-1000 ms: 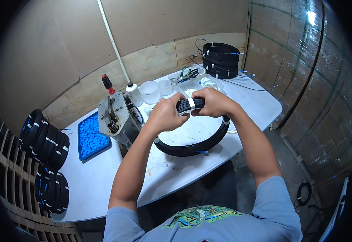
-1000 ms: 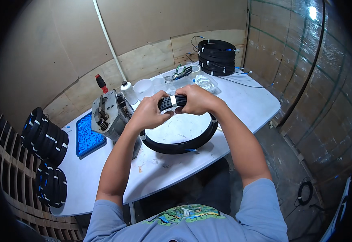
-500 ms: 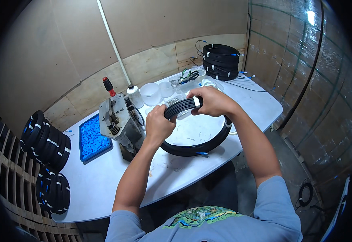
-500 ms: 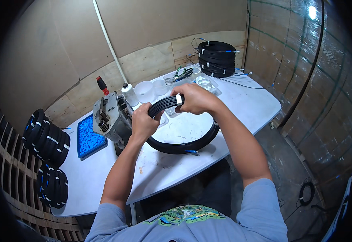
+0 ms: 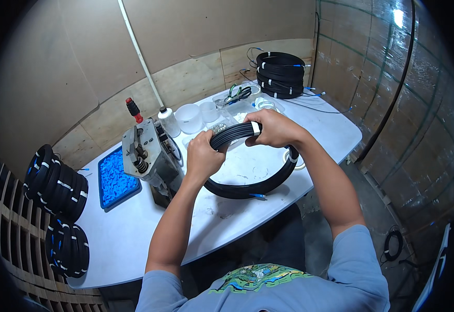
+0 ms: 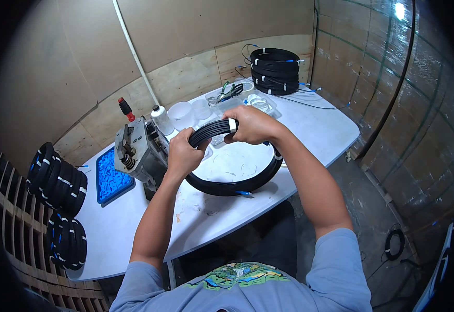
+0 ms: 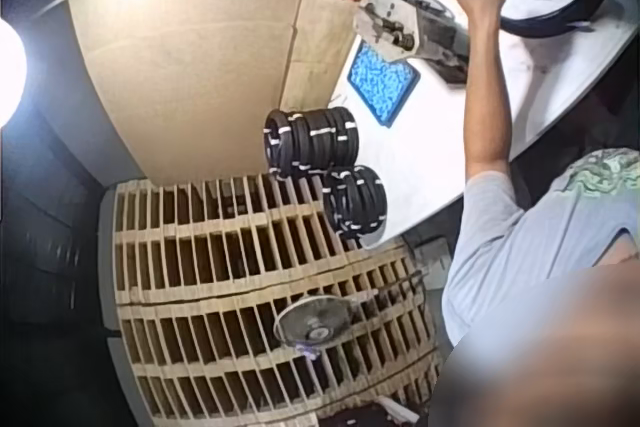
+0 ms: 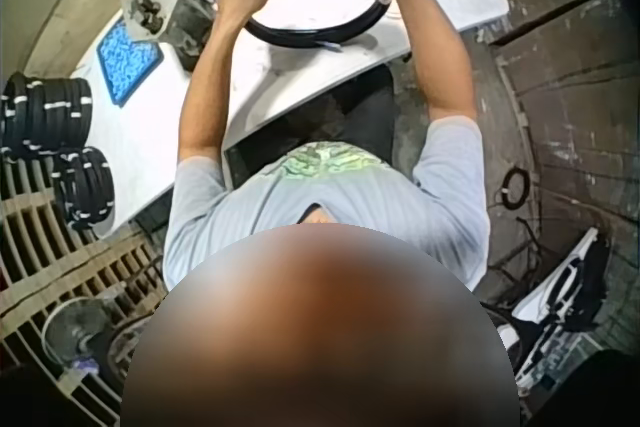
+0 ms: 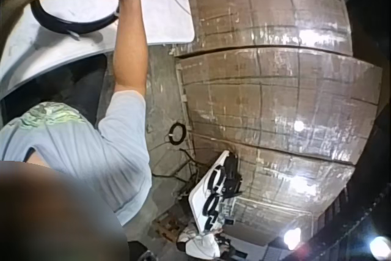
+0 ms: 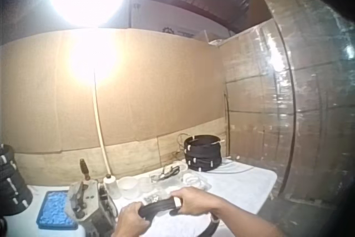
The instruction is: The recorder is shown manually assembling a wire harness by applying tape and using a terminal crimping machine.
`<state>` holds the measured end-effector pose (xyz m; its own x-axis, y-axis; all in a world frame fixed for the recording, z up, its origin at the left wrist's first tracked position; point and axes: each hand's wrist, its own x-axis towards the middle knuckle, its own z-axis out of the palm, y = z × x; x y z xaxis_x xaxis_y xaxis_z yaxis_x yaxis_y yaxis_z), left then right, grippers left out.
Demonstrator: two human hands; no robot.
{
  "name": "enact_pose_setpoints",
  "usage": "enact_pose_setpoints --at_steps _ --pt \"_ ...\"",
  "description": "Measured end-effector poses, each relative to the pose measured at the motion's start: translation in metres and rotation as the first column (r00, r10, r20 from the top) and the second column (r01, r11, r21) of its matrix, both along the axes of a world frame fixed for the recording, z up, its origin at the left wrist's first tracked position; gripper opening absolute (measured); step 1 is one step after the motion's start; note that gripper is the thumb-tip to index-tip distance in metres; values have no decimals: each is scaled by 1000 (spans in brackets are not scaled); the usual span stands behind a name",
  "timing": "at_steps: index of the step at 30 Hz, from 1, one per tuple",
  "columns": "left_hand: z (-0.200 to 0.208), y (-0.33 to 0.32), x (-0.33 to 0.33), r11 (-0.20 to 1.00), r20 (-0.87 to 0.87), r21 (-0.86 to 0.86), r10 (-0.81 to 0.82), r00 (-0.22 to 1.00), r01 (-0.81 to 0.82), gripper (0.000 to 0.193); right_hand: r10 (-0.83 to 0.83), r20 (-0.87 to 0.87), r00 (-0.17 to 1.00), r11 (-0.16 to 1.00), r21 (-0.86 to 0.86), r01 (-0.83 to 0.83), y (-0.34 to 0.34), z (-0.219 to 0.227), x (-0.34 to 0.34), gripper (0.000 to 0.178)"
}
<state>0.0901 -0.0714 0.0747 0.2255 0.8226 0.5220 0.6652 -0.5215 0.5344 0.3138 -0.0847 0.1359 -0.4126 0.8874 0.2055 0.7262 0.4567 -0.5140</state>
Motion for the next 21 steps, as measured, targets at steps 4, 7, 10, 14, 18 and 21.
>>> enact_pose_setpoints --at_steps 4,7,10,14,18,21 --pt "-1 0 -2 1000 43 -2 -5 999 5 26 -33 3 999 999 18 33 -5 2 -3 36" --pt "-2 0 -3 1000 50 -20 -8 999 9 26 -66 33 997 997 44 65 -8 3 -7 32" --pt "-3 0 -5 1000 39 -13 -6 999 7 26 -69 35 997 997 41 68 -6 1 -8 31" --pt "-6 0 -11 999 98 -33 -28 995 32 26 -69 29 997 996 49 68 -7 2 -11 28" --pt "-33 2 -17 974 243 -226 30 970 26 29 -54 -56 997 994 88 59 1 -5 3 23" --pt "-78 18 -27 988 453 -144 23 891 48 28 -63 -257 964 992 88 88 2 -7 17 19"
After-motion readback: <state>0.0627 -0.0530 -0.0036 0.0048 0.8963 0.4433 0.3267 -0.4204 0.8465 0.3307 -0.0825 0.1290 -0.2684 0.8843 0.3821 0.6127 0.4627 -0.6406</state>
